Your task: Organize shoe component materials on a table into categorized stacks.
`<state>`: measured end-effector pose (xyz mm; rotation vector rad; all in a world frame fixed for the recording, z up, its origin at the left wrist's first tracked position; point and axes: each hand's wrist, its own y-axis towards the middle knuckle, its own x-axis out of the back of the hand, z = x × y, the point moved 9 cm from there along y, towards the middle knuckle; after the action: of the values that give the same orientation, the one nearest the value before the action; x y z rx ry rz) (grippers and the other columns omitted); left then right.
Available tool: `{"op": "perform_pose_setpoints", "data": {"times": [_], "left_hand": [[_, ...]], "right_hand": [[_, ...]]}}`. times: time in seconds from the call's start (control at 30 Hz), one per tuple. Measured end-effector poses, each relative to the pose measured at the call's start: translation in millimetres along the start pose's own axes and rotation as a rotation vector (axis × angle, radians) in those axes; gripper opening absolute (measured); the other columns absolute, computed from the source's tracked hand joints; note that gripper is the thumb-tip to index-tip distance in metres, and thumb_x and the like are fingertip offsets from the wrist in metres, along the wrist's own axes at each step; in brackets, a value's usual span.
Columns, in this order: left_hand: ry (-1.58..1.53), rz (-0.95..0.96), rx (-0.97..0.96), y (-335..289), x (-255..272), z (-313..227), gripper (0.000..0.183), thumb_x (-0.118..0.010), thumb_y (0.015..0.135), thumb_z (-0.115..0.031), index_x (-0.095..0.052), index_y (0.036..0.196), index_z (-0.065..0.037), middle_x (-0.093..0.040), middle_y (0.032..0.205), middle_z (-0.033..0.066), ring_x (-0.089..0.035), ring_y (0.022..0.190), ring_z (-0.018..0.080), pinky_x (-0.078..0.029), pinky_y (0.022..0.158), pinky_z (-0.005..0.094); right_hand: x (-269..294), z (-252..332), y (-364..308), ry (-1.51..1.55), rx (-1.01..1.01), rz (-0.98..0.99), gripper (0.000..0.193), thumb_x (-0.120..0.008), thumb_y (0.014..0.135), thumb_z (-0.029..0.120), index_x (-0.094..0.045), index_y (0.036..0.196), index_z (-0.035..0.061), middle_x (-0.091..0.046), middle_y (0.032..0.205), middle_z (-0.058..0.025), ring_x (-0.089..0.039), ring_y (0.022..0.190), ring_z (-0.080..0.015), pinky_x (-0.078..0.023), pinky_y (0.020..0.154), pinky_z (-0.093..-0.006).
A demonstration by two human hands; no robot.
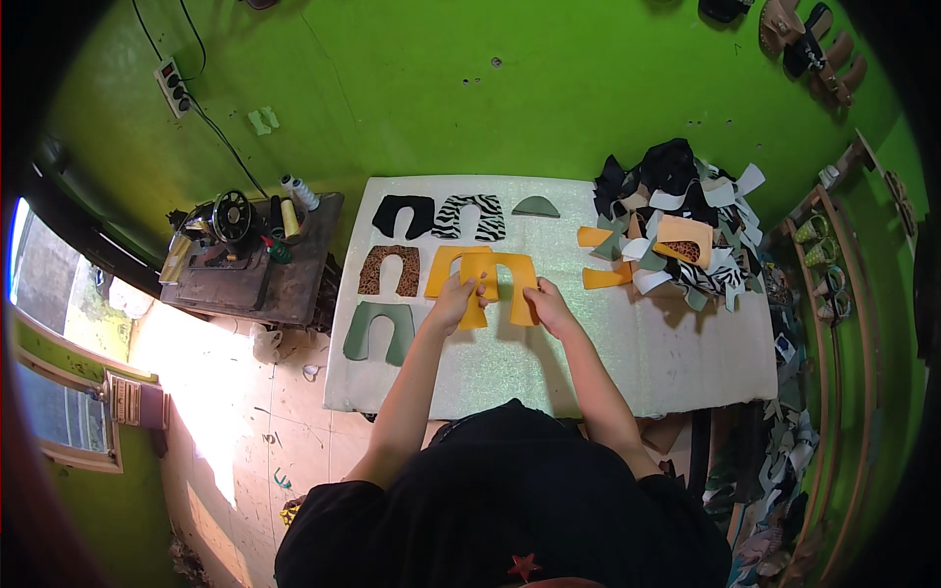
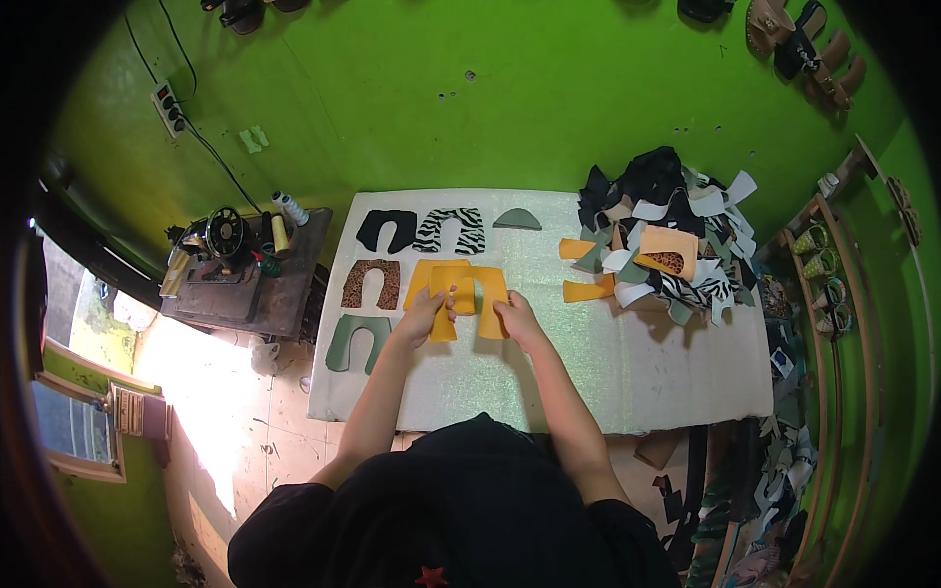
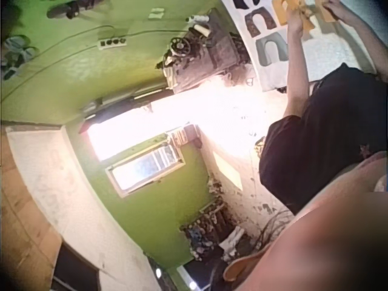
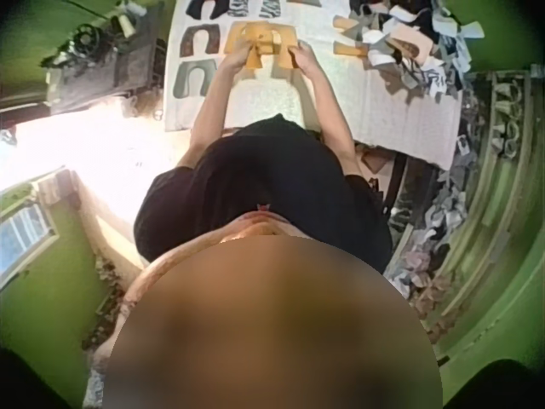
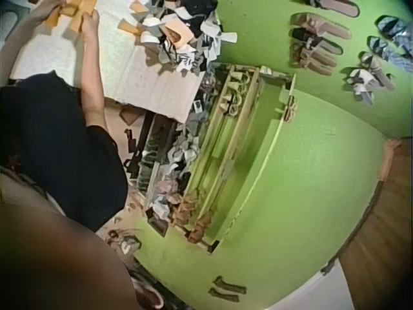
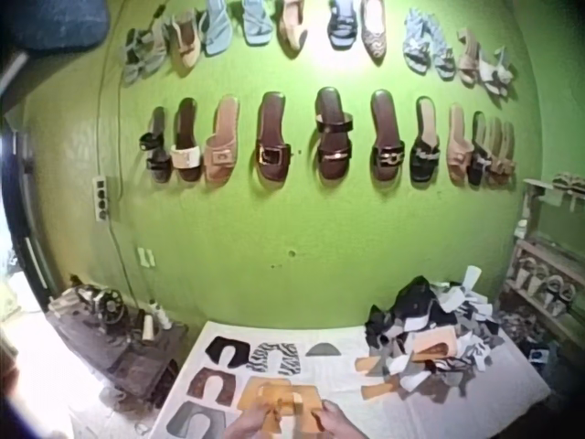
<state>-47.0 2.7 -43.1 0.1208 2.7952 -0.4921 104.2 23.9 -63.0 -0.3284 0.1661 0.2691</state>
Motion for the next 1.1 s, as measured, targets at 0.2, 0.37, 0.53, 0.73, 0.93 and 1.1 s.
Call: {"op": "perform_pose_setpoints", "data": {"times": [0.2, 0.37, 0.53, 0.73, 0.93, 1.1], "left_hand": [[0.130, -0.101, -0.002, 5.5, 50.2, 5.5, 0.025, -0.035, 0.090, -0.007, -0.036, 0.114, 0.000, -0.052, 0.078, 0.0056, -0.054, 0.062, 0.0143, -0.047, 0.058, 0.0264], [0.040, -0.184, 0.100, -6.1, 66.8, 8.1, 0.028, -0.040, 0.087, -0.004, -0.036, 0.114, 0.003, -0.059, 0.093, 0.0150, -0.061, 0.074, 0.0197, -0.051, 0.063, 0.0303], [0.044, -0.159, 0.075, 3.5, 89.1, 21.2, 0.031, -0.043, 0.086, -0.003, -0.038, 0.116, 0.005, -0.059, 0.095, 0.0147, -0.061, 0.075, 0.0208, -0.050, 0.064, 0.0303], [0.282, -0.260, -0.054, 21.9, 124.2, 35.5, 0.033, -0.050, 0.081, -0.001, -0.044, 0.113, 0.005, -0.060, 0.087, 0.0100, -0.059, 0.071, 0.0143, -0.048, 0.062, 0.0264], [0.368, -0.349, -0.109, 38.2, 139.8, 32.1, 0.028, -0.059, 0.076, -0.001, -0.054, 0.103, 0.002, -0.059, 0.081, 0.0070, -0.058, 0.068, 0.0119, -0.047, 0.058, 0.0239], [0.289, -0.399, -0.086, 44.9, 139.4, 30.9, 0.029, -0.065, 0.072, -0.005, -0.058, 0.099, 0.001, -0.059, 0.081, 0.0073, -0.057, 0.067, 0.0124, -0.046, 0.059, 0.0244]], "right_hand": [[-27.4, -22.2, 13.8, -0.353, 0.009, -0.047, 0.019, -0.040, 0.089, 0.011, -0.051, 0.101, 0.0002, -0.057, 0.088, -0.0064, -0.052, 0.076, -0.0121, -0.043, 0.069, -0.0267], [-35.2, -30.7, 21.0, -0.371, 0.205, -0.209, 0.025, -0.035, 0.091, 0.017, -0.050, 0.095, -0.0026, -0.057, 0.087, -0.0199, -0.056, 0.081, -0.0304, -0.042, 0.073, -0.0370], [-39.2, -38.2, 28.1, -0.446, 0.190, -0.255, 0.024, -0.035, 0.091, 0.017, -0.048, 0.095, -0.0022, -0.057, 0.087, -0.0213, -0.055, 0.082, -0.0351, -0.041, 0.074, -0.0398], [-42.2, -36.1, 47.1, -0.534, 0.159, -0.266, 0.022, -0.037, 0.089, 0.015, -0.048, 0.100, -0.0016, -0.057, 0.089, -0.0219, -0.056, 0.084, -0.0362, -0.042, 0.074, -0.0408], [-44.5, -40.1, 68.1, -0.544, 0.114, -0.235, 0.019, -0.049, 0.082, 0.012, -0.051, 0.095, -0.0018, -0.057, 0.080, -0.0120, -0.055, 0.073, -0.0222, -0.043, 0.069, -0.0326], [-41.1, -40.3, 73.7, -0.544, 0.098, -0.268, 0.023, -0.058, 0.076, 0.013, -0.053, 0.094, -0.0008, -0.054, 0.074, -0.0065, -0.052, 0.067, -0.0157, -0.043, 0.064, -0.0282]]}}
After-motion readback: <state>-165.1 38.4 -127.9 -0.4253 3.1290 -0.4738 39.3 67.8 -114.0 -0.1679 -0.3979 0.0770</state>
